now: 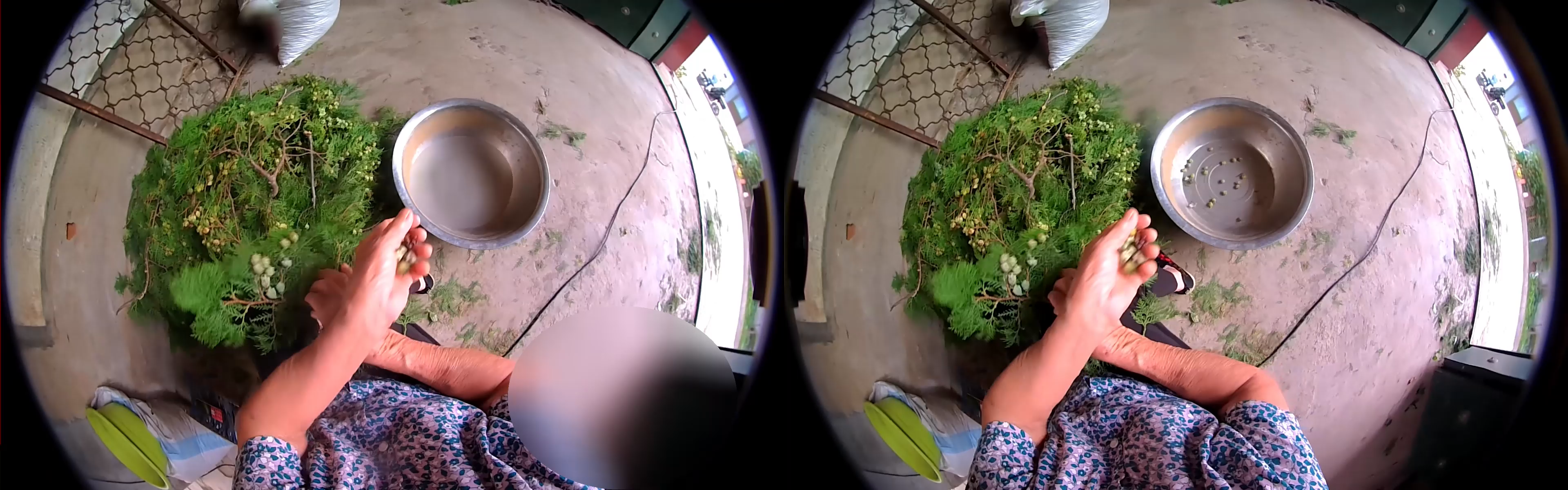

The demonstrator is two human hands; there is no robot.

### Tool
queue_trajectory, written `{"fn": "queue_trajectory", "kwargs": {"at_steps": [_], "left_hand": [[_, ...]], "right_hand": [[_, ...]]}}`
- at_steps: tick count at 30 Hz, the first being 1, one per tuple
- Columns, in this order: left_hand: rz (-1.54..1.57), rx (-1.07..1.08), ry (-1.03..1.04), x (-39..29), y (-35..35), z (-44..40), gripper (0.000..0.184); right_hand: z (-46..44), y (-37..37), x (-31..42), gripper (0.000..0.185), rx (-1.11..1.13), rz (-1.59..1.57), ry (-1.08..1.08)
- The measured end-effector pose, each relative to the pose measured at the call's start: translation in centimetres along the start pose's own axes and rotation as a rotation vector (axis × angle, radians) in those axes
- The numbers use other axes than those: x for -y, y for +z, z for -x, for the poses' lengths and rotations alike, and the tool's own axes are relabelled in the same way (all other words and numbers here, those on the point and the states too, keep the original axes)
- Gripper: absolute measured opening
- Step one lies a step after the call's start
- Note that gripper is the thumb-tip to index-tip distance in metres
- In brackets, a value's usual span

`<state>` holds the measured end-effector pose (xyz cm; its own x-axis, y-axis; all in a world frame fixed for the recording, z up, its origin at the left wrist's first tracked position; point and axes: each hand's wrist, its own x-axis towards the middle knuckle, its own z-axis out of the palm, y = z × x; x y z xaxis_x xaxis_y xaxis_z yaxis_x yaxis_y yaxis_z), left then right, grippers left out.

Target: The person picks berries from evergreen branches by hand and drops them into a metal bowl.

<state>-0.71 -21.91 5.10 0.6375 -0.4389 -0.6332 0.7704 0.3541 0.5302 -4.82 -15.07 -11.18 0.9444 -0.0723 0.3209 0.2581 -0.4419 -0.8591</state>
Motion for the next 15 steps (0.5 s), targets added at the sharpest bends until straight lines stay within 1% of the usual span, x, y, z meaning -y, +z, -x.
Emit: {"fn": "queue_trajectory", "kwargs": {"at_steps": [1, 2, 3, 5, 6, 8, 9, 11, 12, 13, 14, 15], "left_hand": [[0.009, -0.041, -0.019, 0.6, 0.4, -1.8, 0.019], [0.023, -0.016, -0.014, 1.2, 0.6, -3.4, 0.021], [-0.008, -0.012, -0.010, 1.6, 0.7, -4.7, 0.024], [-0.044, 0.056, -0.035, 2.2, 0.1, -7.9, 0.045], [-0.047, 0.055, -0.039, 2.6, 0.0, -8.8, 0.045], [-0.088, 0.114, -0.014, 2.6, 0.8, -9.0, 0.083], [-0.089, 0.112, -0.018, 2.5, 0.9, -9.1, 0.083], [-0.145, 0.136, -0.023, 2.1, 1.4, -8.8, 0.106], [-0.114, 0.101, -0.006, 1.9, 1.6, -8.4, 0.100], [-0.110, 0.099, -0.009, 1.7, 1.7, -7.9, 0.100], [-0.101, 0.160, 0.042, 1.4, 1.5, -7.5, 0.096], [-0.092, 0.218, 0.094, 0.9, 1.4, -6.9, 0.092]], "right_hand": [[0.3, 0.8, -0.2, 0.011, -0.006, 0.037, 0.021], [0.5, 1.5, -0.3, 0.009, -0.012, 0.074, 0.042], [0.7, 2.3, -0.3, 0.011, -0.087, -0.469, 0.191], [0.3, 1.3, 0.3, 0.015, -0.164, -1.016, 0.337], [0.3, 0.0, 0.4, 0.017, -0.088, -0.565, 0.107], [0.2, -1.3, 0.8, 0.020, -0.012, -0.113, -0.108], [0.3, -1.4, 0.9, 0.021, 0.060, -0.387, 0.081], [0.0, -2.3, 1.4, 0.023, 0.133, -0.662, 0.277], [0.1, -3.0, 1.5, 0.025, 0.100, -0.343, 0.083], [-0.1, -3.8, 1.9, 0.026, 0.095, -0.184, -0.015], [-0.2, -4.6, 2.2, 0.028, 0.075, -0.024, -0.109], [-0.4, -5.2, 2.4, 0.031, 0.110, -0.159, -0.030]]}}
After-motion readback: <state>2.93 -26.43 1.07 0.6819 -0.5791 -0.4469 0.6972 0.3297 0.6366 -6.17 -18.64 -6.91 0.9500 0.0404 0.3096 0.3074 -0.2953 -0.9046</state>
